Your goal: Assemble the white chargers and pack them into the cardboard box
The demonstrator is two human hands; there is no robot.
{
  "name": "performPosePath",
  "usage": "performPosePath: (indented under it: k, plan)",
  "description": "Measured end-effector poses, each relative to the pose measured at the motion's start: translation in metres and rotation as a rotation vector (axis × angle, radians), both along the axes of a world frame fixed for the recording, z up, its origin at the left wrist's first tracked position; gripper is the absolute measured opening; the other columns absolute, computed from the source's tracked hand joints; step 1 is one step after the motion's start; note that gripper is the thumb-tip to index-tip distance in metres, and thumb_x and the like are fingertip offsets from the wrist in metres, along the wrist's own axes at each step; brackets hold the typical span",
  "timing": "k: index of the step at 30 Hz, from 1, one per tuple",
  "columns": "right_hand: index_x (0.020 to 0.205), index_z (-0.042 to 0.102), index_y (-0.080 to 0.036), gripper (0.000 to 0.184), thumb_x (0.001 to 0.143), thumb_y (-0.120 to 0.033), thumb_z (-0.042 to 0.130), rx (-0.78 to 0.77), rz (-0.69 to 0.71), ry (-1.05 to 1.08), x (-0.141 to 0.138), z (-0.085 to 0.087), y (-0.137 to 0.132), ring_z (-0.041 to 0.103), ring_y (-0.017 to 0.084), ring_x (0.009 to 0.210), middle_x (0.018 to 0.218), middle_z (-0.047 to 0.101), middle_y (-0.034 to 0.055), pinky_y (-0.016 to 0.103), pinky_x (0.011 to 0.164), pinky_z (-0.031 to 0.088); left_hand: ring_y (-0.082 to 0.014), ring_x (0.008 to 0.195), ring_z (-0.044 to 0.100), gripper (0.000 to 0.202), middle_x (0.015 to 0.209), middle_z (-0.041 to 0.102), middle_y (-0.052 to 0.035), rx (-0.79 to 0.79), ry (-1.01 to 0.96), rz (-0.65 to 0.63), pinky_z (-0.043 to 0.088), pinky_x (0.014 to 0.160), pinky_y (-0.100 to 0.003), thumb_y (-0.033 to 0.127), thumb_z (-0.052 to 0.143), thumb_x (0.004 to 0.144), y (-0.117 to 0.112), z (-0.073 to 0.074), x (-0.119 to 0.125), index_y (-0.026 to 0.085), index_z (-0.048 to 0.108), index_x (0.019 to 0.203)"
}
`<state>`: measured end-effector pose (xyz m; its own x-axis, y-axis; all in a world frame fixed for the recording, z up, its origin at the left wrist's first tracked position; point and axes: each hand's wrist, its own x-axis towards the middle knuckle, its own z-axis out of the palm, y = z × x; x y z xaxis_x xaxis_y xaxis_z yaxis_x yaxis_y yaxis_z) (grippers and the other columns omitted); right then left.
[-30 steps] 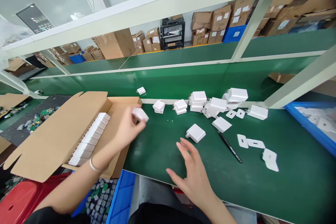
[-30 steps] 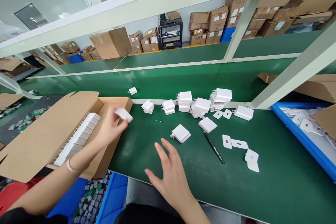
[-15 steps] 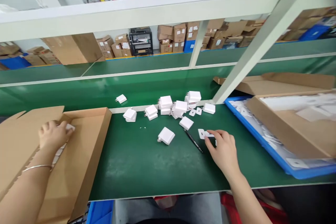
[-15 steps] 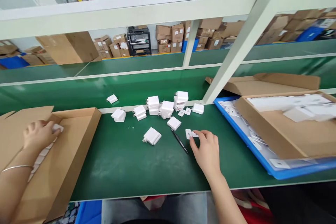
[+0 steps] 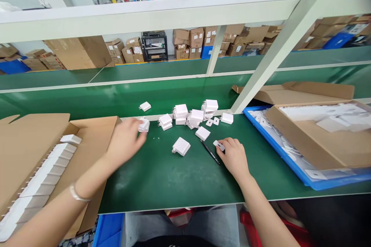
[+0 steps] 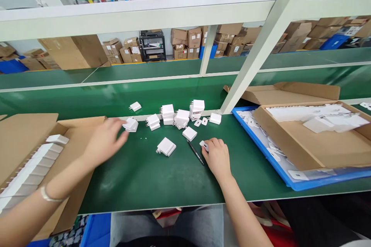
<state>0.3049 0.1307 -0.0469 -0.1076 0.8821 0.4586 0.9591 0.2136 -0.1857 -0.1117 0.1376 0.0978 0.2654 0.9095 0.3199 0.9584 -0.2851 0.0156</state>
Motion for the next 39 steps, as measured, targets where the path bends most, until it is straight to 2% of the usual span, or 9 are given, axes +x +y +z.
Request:
performPosePath:
  k: [4,8,11,15,22,27,31,34,39]
  plan:
    - [0.118,0.073,-0.014,0.032,0.103,-0.031,0.05,0.02,0.016,0.003,0.001,-0.001,-0.005,0.055,0.031,0.095,0.107,0.067,0.0166,0.043,0.08,0.043,-0.0415,0.117,0.063,0.062,0.128,0.067,-0.0238,-0.235,-0.01,-0.18,0.047,0.098,-0.053,0.054,0.057,0.1,-0.009,-0.021,0.104,0.008,0.054,0.14]
    - [0.119,0.073,-0.014,0.034,0.104,-0.037,0.052,0.04,-0.003,0.032,0.009,-0.004,-0.009,0.054,0.033,0.1,0.116,0.064,0.0188,0.045,0.084,0.044,-0.0391,0.104,0.068,0.046,0.11,0.072,-0.0205,-0.291,-0.025,-0.215,0.049,0.091,-0.049,0.036,0.074,0.09,-0.007,-0.046,0.14,0.01,0.062,0.126]
    - [0.11,0.073,-0.016,0.027,0.103,-0.034,0.053,0.031,0.016,0.071,0.014,-0.005,-0.009,0.055,0.031,0.101,0.114,0.066,0.0161,0.043,0.086,0.045,-0.0344,0.116,0.066,0.037,0.123,0.071,-0.0154,-0.271,-0.07,-0.27,0.049,0.097,-0.047,0.015,0.064,0.091,-0.015,-0.048,0.134,0.017,0.058,0.128]
    - [0.101,0.067,-0.018,0.018,0.103,-0.028,0.052,0.025,0.046,0.143,0.011,0.003,-0.008,0.058,0.028,0.091,0.1,0.068,0.0118,0.04,0.081,0.045,-0.0276,0.131,0.061,0.057,0.146,0.061,-0.0122,-0.257,-0.464,-0.305,0.05,0.107,-0.044,0.015,0.062,0.095,-0.047,-0.038,0.116,0.023,0.041,0.147]
    - [0.11,0.072,-0.019,0.025,0.108,-0.021,0.047,0.053,0.274,0.155,-0.037,0.023,-0.043,0.063,0.024,0.094,0.105,0.07,0.0095,0.037,0.08,0.047,-0.0267,0.129,0.061,0.053,0.139,0.061,-0.0092,-0.268,-0.911,-0.254,0.049,0.111,-0.043,0.012,0.066,0.091,-0.11,-0.034,0.109,0.03,0.052,0.139]
    - [0.123,0.073,-0.019,0.035,0.103,-0.008,0.046,-0.029,0.418,0.077,-0.076,0.016,-0.074,0.064,0.024,0.093,0.115,0.069,0.0115,0.039,0.079,0.054,-0.0268,0.132,0.056,0.053,0.139,0.057,-0.0078,-0.215,-1.063,-0.264,0.048,0.11,-0.043,0.007,0.064,0.091,-0.125,-0.048,0.109,0.034,0.054,0.135]
    - [0.133,0.067,-0.021,0.034,0.104,-0.015,0.052,-0.153,0.455,0.158,-0.082,0.011,-0.084,0.065,0.025,0.101,0.129,0.063,0.0132,0.043,0.087,0.058,-0.0269,0.133,0.054,0.051,0.138,0.056,-0.0084,-0.221,-1.177,-0.253,0.048,0.109,-0.043,0.009,0.067,0.091,-0.132,-0.054,0.11,0.034,0.054,0.134]
    - [0.136,0.063,-0.021,0.032,0.106,-0.022,0.054,-0.121,0.401,0.236,-0.076,0.01,-0.08,0.063,0.027,0.112,0.131,0.062,0.013,0.045,0.096,0.056,-0.0275,0.137,0.051,0.051,0.142,0.054,-0.0087,-0.243,-1.264,-0.235,0.047,0.11,-0.042,0.012,0.068,0.093,-0.136,-0.053,0.11,0.034,0.052,0.136]
    - [0.121,0.066,-0.014,0.034,0.102,-0.04,0.057,-0.063,0.067,0.299,-0.056,0.01,-0.05,0.059,0.034,0.105,0.116,0.063,0.0185,0.053,0.093,0.052,-0.026,0.13,0.055,0.046,0.143,0.056,-0.0089,-0.37,-1.299,-0.204,0.044,0.111,-0.042,0.017,0.063,0.098,-0.142,-0.055,0.107,0.032,0.051,0.14]
